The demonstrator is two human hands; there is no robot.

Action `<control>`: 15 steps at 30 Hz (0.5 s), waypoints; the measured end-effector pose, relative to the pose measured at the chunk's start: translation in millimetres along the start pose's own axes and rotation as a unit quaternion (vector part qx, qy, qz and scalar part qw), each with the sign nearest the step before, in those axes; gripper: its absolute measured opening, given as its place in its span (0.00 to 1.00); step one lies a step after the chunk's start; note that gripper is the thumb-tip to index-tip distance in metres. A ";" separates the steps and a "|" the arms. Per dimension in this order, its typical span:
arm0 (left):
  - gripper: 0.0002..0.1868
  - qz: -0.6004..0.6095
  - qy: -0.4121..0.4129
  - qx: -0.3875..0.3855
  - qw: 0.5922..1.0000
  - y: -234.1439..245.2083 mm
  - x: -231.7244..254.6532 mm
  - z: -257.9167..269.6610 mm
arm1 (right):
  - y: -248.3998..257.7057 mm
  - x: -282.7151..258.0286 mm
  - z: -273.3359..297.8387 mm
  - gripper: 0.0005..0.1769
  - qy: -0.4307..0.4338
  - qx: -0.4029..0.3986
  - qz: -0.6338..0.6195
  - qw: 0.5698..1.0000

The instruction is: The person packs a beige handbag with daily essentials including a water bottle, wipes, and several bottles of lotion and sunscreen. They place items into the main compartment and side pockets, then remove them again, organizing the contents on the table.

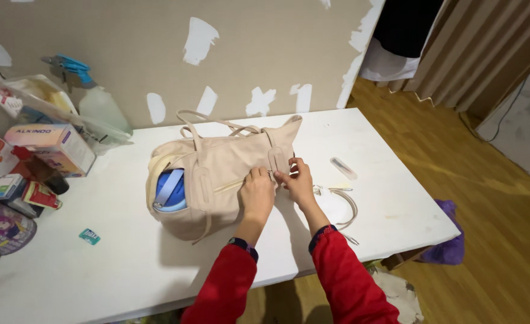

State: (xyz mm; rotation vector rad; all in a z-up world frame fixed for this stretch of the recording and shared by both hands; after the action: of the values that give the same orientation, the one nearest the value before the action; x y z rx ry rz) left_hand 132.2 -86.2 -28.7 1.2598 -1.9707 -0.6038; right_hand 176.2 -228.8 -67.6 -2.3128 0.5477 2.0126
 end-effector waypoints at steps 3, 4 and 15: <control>0.13 -0.073 -0.023 -0.010 0.997 -24.6 -4.4 0.7 | 3.2 3.7 -10.0 0.21 0.008 -0.003 0.006 1.000; 0.10 -0.098 -0.041 -0.004 0.994 -28.8 -5.0 1.6 | 4.6 4.4 -13.3 0.19 0.016 -0.007 0.007 1.000; 0.06 0.076 0.028 -0.080 0.993 4.7 -16.3 -10.7 | 8.0 -1.5 -19.7 0.11 0.112 0.024 -0.022 0.993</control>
State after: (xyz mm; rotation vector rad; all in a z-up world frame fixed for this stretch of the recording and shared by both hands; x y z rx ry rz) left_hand 142.2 -69.5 -23.7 1.0081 -1.9106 -0.6307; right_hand 192.7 -240.8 -61.2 -2.5141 0.5419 1.7139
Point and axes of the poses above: each hand's wrist, its own z-axis away from the middle knuckle, its own y-axis out of the back of the hand, x = y × z, the point moved 3 cm from there along -z, towards the middle knuckle
